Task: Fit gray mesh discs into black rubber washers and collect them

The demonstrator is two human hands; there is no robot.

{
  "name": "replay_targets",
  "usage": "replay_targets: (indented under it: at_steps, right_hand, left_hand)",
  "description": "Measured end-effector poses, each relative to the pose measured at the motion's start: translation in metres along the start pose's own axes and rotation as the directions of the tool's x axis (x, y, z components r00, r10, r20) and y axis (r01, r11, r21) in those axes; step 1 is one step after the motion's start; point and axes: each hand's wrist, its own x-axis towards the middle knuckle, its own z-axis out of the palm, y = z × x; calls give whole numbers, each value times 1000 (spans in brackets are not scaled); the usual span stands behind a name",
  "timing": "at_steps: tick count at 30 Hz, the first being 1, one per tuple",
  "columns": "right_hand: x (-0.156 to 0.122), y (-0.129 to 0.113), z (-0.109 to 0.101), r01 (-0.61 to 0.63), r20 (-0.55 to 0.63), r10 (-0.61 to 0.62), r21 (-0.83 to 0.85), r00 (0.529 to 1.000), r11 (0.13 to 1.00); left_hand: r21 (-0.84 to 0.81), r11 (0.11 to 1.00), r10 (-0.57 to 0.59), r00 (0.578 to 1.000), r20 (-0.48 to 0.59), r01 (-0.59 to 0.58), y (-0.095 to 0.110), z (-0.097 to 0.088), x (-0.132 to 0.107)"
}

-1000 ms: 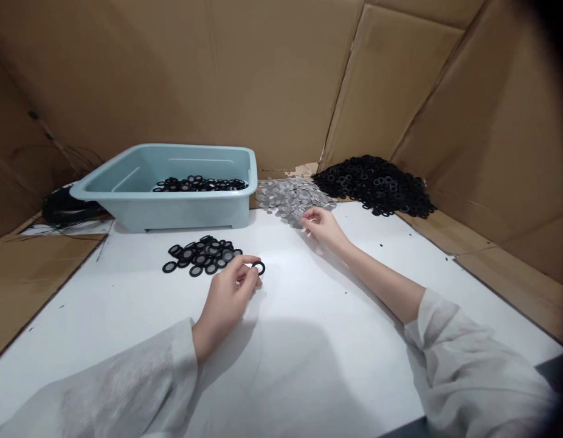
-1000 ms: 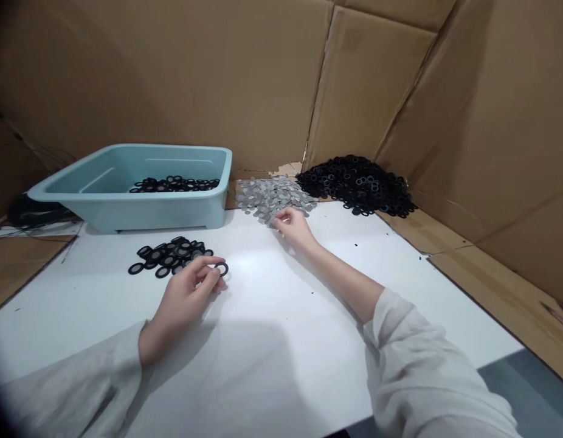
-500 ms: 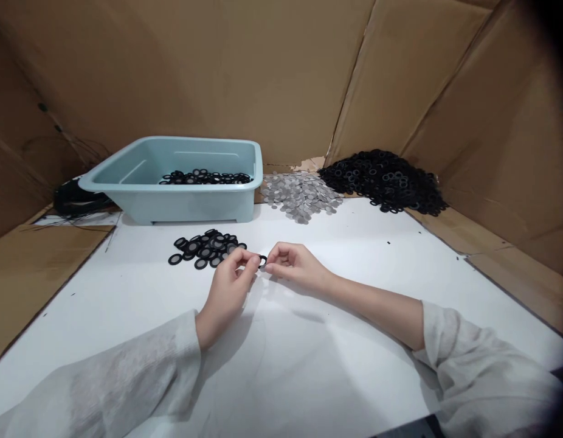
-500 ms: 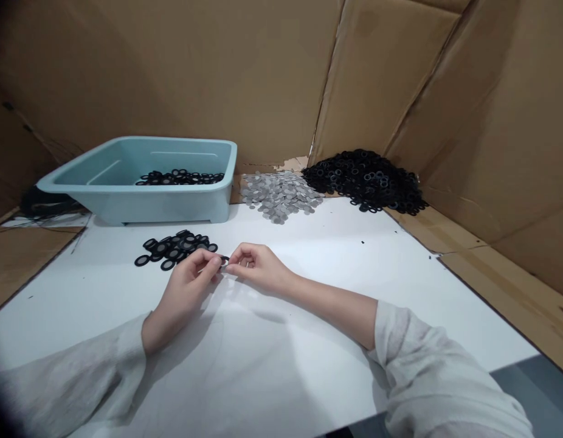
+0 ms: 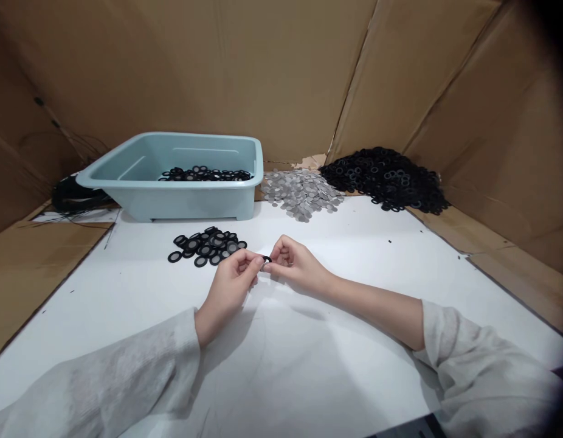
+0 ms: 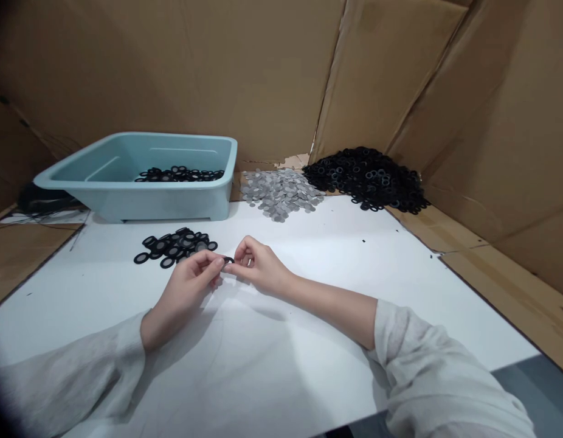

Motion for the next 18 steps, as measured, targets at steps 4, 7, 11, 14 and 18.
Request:
replay_targets:
  at_steps: [4, 7, 11, 14, 18]
  right_hand:
    - [0, 0, 0, -77, 61, 73, 77, 995, 994]
    - [0, -1, 0, -124, 113, 112, 103, 987, 987]
    - [0, -2, -2, -93, 171, 77, 88, 982, 992]
    - [0, -2, -3, -81, 175, 68, 64, 982, 995]
    - [0, -4, -4, -64, 152, 53, 67, 987, 996]
  left_hand:
    - [-12, 1000, -5, 1000, 13, 5, 2, 0, 0]
    - [20, 1000, 13, 1000, 12, -14, 3, 0, -1]
    - [69, 997, 46, 999, 11, -47, 1, 0, -1]
    - [103, 993, 57, 998, 8, -57, -1, 0, -1]
    - [187, 977, 102, 995, 5, -101, -1, -1, -3]
